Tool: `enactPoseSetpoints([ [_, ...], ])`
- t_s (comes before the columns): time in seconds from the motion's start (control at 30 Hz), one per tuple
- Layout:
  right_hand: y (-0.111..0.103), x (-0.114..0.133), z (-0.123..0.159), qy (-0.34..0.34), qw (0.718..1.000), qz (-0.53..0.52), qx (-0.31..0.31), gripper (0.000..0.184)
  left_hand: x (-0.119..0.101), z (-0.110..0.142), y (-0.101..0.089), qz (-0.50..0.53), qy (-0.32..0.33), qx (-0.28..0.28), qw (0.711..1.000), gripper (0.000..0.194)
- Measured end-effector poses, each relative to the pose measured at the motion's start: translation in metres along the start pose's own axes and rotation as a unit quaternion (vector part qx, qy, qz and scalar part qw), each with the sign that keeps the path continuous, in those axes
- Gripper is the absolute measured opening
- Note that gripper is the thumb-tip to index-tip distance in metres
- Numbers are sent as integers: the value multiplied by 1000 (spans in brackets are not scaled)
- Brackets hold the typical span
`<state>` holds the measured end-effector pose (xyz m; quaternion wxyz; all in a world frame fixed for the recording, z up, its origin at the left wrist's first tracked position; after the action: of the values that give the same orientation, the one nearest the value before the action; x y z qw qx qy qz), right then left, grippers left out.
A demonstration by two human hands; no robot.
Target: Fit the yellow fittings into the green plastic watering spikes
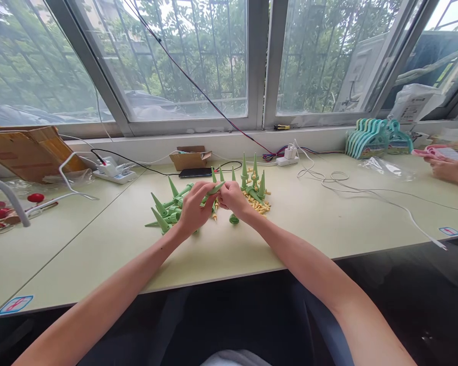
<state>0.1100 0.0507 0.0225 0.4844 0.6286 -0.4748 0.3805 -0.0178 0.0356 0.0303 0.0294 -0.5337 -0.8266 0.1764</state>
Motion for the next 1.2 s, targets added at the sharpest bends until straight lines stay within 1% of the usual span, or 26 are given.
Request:
enactPoseSetpoints([
  [0.07,0,0,0,3,1000,6,-6,39,0,0,0,0,-5,-4,1000,23],
  [0.13,1,0,1,1,1000,12,-18,40,0,0,0,1,-32,-14,999,20],
  [0.2,2,-1,0,-11,999,21,-27,40,1,1,1,5,-84,-22,996,16],
  [0.27,2,-2,-1,-36,998,44,-30,40,3,1,1,23,-155,-28,987,13],
  [0.33,0,-2,-2,-74,992,91,-38,42,4,1,2,63,-226,-32,971,14],
  [0.4,-2,-1,-2,-119,979,156,-56,43,5,2,2,118,-284,-40,951,18],
  [0.47,-4,1,-1,-163,960,216,-74,41,6,1,3,176,-328,-51,927,23],
  [0.53,-5,4,1,-193,945,253,-77,36,7,0,3,225,-363,-66,902,27],
  [0.63,-5,7,3,-212,936,274,-63,32,9,-1,3,279,-401,-80,869,29],
  [0.8,-4,7,3,-232,924,303,-20,37,10,-1,4,326,-453,-83,826,32],
  [0.93,-6,5,1,-243,916,319,-19,36,10,-1,3,348,-483,-80,800,33],
  [1.03,-7,3,-1,-241,915,322,-15,34,10,-2,3,367,-502,-74,779,34],
  [1.2,-9,3,-2,-235,917,321,-12,32,13,-1,4,391,-520,-64,757,34],
])
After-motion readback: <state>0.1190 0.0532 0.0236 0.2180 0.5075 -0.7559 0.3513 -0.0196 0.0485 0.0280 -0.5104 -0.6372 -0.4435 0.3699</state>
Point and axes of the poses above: each hand's wrist, its own z-axis away from the middle knuckle, its own y-axis out of the palm, x = y × z, the point moved 2 cm from there along -z, towards the middle knuckle, and after that the axes turned 9 degrees about -x, right-handed, at the moved point
